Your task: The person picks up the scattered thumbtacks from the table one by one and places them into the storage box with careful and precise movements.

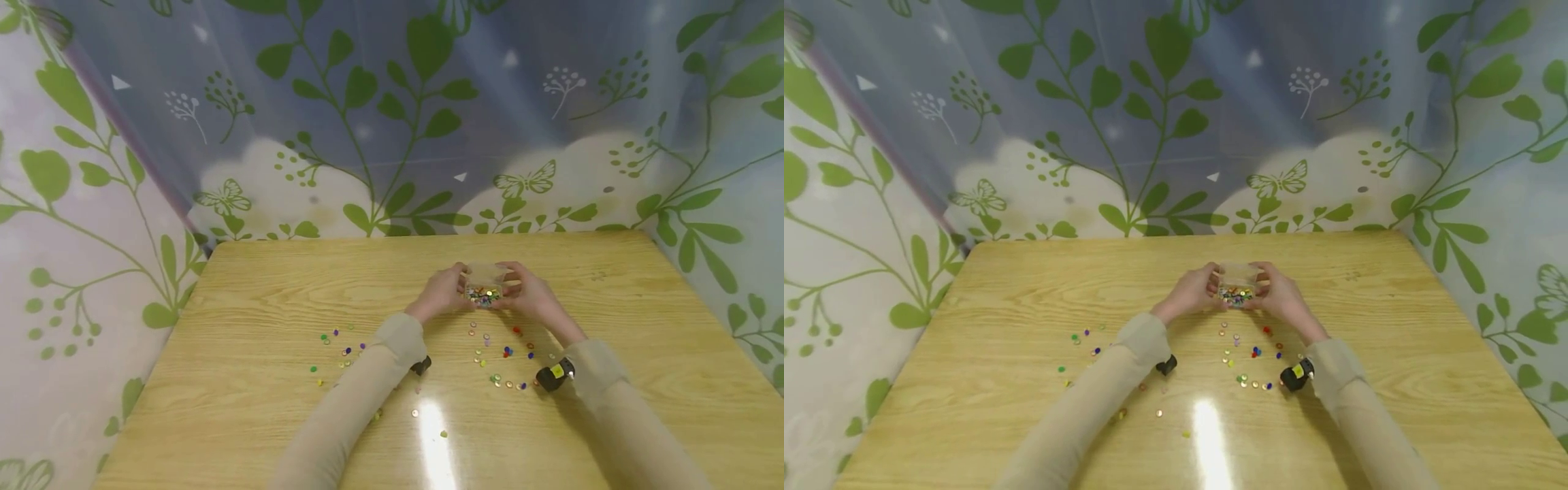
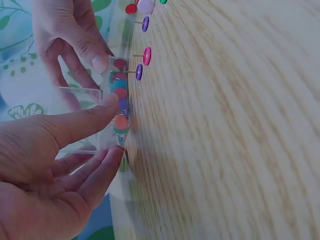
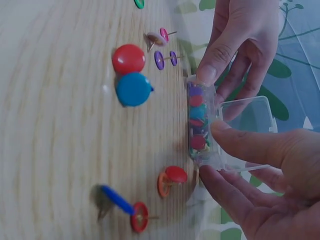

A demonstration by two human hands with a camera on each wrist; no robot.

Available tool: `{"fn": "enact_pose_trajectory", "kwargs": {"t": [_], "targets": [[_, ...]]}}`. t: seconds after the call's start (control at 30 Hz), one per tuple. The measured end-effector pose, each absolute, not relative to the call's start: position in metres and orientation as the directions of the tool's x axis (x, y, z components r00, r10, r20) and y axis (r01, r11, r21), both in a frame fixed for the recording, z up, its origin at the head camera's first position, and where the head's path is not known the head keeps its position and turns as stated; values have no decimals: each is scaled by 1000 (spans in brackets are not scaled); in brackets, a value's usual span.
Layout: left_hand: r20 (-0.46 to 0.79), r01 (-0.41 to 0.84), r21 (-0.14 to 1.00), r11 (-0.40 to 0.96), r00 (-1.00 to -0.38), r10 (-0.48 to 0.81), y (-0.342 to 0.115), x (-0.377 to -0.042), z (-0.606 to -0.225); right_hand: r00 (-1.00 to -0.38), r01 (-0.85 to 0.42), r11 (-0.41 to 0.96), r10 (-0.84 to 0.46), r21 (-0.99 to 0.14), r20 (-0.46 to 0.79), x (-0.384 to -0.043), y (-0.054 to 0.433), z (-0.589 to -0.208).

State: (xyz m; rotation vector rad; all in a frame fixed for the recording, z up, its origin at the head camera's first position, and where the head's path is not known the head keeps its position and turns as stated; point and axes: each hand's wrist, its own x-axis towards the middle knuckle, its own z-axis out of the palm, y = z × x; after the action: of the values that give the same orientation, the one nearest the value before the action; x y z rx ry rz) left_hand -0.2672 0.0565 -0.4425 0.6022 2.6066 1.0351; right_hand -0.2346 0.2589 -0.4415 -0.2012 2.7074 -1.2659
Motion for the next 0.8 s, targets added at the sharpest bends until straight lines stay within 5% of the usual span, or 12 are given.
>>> {"fn": "enact_pose_trajectory", "kwargs": {"t": [0.8], "targets": [[-184, 165, 620, 767, -920, 346, 12, -256, -425, -970, -85, 715, -219, -694, -107, -239, 204, -436]]}}
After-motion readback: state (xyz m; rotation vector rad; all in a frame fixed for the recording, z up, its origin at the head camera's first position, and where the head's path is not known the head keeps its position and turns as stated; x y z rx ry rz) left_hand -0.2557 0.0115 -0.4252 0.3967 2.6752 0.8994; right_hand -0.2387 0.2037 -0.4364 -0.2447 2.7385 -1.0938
